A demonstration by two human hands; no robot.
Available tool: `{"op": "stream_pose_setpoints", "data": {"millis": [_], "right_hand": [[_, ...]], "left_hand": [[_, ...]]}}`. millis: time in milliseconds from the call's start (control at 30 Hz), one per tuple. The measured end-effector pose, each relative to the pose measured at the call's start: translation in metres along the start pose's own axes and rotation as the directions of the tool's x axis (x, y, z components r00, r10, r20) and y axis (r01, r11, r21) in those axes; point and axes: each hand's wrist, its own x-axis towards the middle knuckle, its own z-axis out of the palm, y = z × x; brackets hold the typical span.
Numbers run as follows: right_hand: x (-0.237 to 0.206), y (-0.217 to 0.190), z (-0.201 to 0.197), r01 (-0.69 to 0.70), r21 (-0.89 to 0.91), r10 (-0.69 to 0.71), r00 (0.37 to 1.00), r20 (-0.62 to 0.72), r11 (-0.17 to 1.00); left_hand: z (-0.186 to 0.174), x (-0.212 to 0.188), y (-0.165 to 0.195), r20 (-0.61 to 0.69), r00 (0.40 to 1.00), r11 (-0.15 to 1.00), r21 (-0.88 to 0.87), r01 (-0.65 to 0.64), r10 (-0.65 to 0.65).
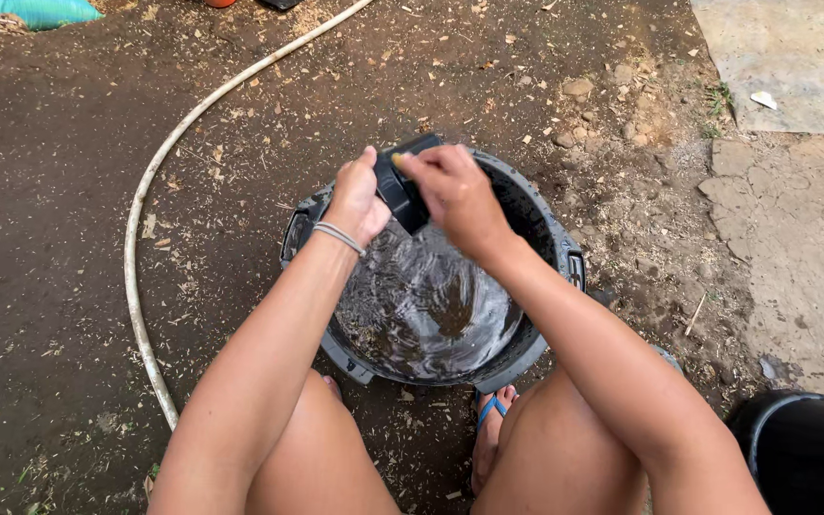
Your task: The person sits on the ground and washes multiple small black plastic plant pots in a large basin of water. They scrub each pot with a yellow sponge, rinse it, and place it on a growing stack beside the basin.
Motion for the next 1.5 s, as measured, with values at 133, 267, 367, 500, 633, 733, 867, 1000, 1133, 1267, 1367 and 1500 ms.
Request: {"op": "stream_pose_setpoints", "data": {"millis": [133,267,367,500,633,733,867,1000,1133,1267,1367,1500], "right_hand": [[-0.01,-0.007,0.01,0.103,0.008,-0.104,0.99,0.095,0.995],[-0.012,0.013,0.004,0.059,0.007,-0.059,0.997,0.055,0.998],[-0.007,0.03,-0.005,-0.078,-0.073,0.074,0.996,-0.045,0.994],[-0.008,0.02,-0.006,-0.182,0.041,0.185,0.98,-0.075,0.982],[-0.008,-0.004,0.008,-0.061,0.064,0.064,0.997,-0.046,0.996],[-0.008,0.0,0.009,-0.045,0.034,0.048,0.994,-0.093,0.998],[-0.005,0.028,0.001,-0.355,0.162,0.379,0.912,-0.156,0.921],[-0.01,0.041,-0.002,-0.461,0.254,0.497,0.863,-0.096,0.85],[-0.014,0.03,0.005,-0.458,0.233,0.49,0.865,-0.103,0.858],[-0.015,0.015,0.008,-0.326,0.254,0.367,0.921,-0.132,0.911],[-0.017,0.02,0.006,-0.4,0.213,0.43,0.894,-0.123,0.891],[-0.021,0.051,0.008,-0.584,0.301,0.631,0.771,-0.085,0.754]], "left_hand": [[-0.002,0.009,0.018,-0.217,0.976,0.991,-0.135,-0.023,-0.007],[-0.009,0.013,0.041,-0.029,0.995,0.979,-0.184,0.092,-0.099],[-0.008,0.013,0.044,-0.115,0.988,0.975,-0.207,0.081,-0.107],[-0.006,0.016,0.034,-0.078,0.991,0.973,-0.214,0.091,-0.11],[-0.004,0.019,0.029,-0.142,0.989,0.975,-0.223,0.005,-0.037],[-0.005,0.017,0.028,-0.087,0.993,0.978,-0.199,0.056,-0.074],[0.001,0.008,0.027,0.051,0.991,0.983,-0.13,0.126,-0.12],[0.004,0.002,0.019,0.15,0.974,0.97,-0.148,0.192,-0.17],[0.002,0.007,0.015,-0.032,0.997,0.989,-0.137,0.061,-0.066],[-0.004,0.013,0.015,-0.249,0.968,0.993,-0.113,-0.04,0.011],[-0.01,0.012,0.01,-0.209,0.973,0.985,0.162,-0.068,0.101],[-0.015,0.004,0.003,0.089,0.94,0.619,0.731,-0.287,0.33]]}}
